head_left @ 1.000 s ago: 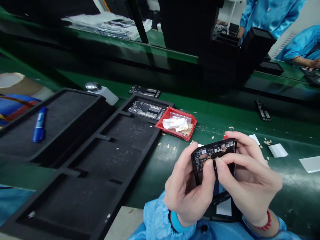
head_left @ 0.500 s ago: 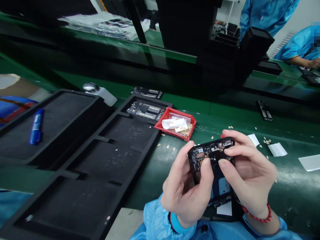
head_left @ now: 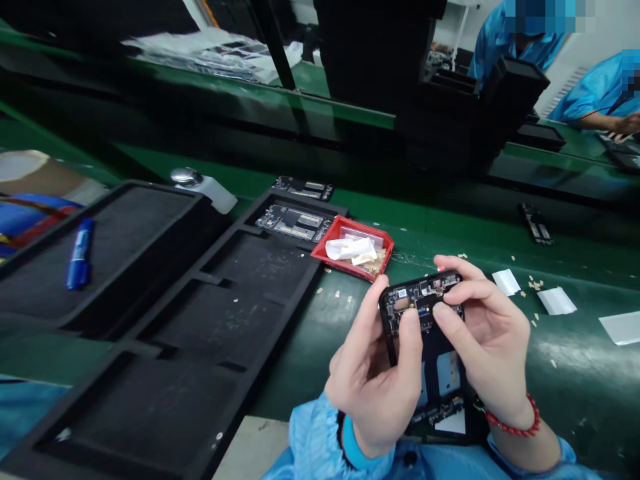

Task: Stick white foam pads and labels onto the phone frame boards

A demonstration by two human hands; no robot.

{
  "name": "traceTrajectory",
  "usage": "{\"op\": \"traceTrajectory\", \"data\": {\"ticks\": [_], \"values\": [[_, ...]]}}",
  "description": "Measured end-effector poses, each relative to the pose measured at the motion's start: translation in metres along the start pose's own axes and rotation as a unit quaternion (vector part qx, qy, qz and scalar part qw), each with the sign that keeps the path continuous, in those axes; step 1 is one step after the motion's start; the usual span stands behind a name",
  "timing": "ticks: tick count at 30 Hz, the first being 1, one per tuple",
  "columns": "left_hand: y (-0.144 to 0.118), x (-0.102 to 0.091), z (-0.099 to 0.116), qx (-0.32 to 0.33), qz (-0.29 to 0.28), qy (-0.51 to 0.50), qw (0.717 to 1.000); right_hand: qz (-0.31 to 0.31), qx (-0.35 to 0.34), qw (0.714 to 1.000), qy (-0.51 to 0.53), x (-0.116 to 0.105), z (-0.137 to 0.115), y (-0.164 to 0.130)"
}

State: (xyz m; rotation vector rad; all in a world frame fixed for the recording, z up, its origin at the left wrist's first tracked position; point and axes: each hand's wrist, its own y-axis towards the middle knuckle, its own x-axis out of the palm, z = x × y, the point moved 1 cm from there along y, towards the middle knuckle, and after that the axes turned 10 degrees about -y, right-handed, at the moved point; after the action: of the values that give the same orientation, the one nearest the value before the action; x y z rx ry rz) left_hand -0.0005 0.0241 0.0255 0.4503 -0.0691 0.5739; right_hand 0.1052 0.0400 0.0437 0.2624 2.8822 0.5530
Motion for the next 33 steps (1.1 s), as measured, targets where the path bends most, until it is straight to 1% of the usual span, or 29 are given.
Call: {"op": "traceTrajectory", "data": {"ticks": [2, 4, 6, 8, 9, 10, 11, 12, 14, 15, 16, 18, 19, 21, 22, 24, 26, 27, 30, 32, 33], "values": [[-0.001, -0.002, -0.001, -0.019, -0.007, -0.020, 1.000, -0.010, 0.007, 1.000, 0.019, -0.002, 0.001, -0.001], [-0.001, -0.004, -0.004, -0.050, -0.026, -0.068, 0.996, 0.006, 0.009, 1.000, 0.011, -0.001, 0.001, -0.002], [-0.002, -0.005, -0.012, -0.104, -0.084, -0.154, 0.979, 0.041, 0.016, 0.999, -0.003, 0.003, 0.002, -0.002], [-0.003, -0.006, -0.022, -0.184, -0.165, -0.226, 0.942, 0.059, 0.024, 0.998, 0.001, 0.008, 0.007, 0.001], [-0.003, -0.007, -0.028, -0.223, -0.191, -0.232, 0.927, 0.051, 0.026, 0.998, 0.011, 0.008, 0.012, 0.005], [-0.003, -0.009, -0.034, -0.255, -0.202, -0.220, 0.920, 0.040, 0.024, 0.999, 0.017, 0.006, 0.019, 0.008], [-0.001, -0.012, -0.039, -0.273, -0.200, -0.192, 0.921, 0.032, 0.018, 0.999, 0.013, 0.000, 0.028, 0.011], [0.001, -0.016, -0.045, -0.279, -0.186, -0.161, 0.928, 0.032, 0.009, 0.999, -0.008, -0.010, 0.039, 0.013], [0.007, -0.026, -0.053, -0.266, -0.153, -0.110, 0.945, 0.040, -0.008, 0.993, -0.110, -0.038, 0.066, 0.009], [0.011, -0.032, -0.056, -0.254, -0.137, -0.083, 0.954, 0.031, -0.009, 0.983, -0.178, -0.053, 0.081, 0.004], [0.014, -0.037, -0.058, -0.246, -0.115, -0.058, 0.961, -0.011, 0.001, 0.969, -0.248, -0.067, 0.096, -0.004], [0.019, -0.043, -0.062, -0.213, -0.098, -0.025, 0.972, -0.070, 0.027, 0.953, -0.294, -0.087, 0.124, -0.021], [0.020, -0.044, -0.063, -0.194, -0.102, -0.016, 0.976, -0.090, 0.038, 0.948, -0.304, -0.093, 0.134, -0.029], [0.019, -0.042, -0.064, -0.139, -0.136, 0.011, 0.981, -0.101, 0.055, 0.944, -0.309, -0.096, 0.145, -0.041], [0.018, -0.038, -0.064, -0.107, -0.167, 0.034, 0.979, -0.102, 0.061, 0.943, -0.310, -0.096, 0.145, -0.045], [0.014, -0.028, -0.063, -0.057, -0.248, 0.086, 0.963, -0.101, 0.067, 0.944, -0.306, -0.094, 0.134, -0.047], [0.009, -0.015, -0.061, -0.035, -0.326, 0.110, 0.938, -0.102, 0.066, 0.947, -0.299, -0.093, 0.114, -0.045], [0.006, -0.009, -0.060, -0.033, -0.357, 0.107, 0.927, -0.103, 0.063, 0.948, -0.295, -0.093, 0.103, -0.044], [-0.003, 0.006, -0.058, -0.018, -0.418, 0.072, 0.905, -0.110, 0.057, 0.951, -0.284, -0.092, 0.078, -0.039], [-0.008, 0.011, -0.058, -0.007, -0.436, 0.050, 0.899, -0.118, 0.054, 0.951, -0.280, -0.091, 0.070, -0.038], [-0.009, 0.012, -0.058, -0.002, -0.435, 0.043, 0.899, -0.127, 0.057, 0.952, -0.272, -0.091, 0.067, -0.037]]}}
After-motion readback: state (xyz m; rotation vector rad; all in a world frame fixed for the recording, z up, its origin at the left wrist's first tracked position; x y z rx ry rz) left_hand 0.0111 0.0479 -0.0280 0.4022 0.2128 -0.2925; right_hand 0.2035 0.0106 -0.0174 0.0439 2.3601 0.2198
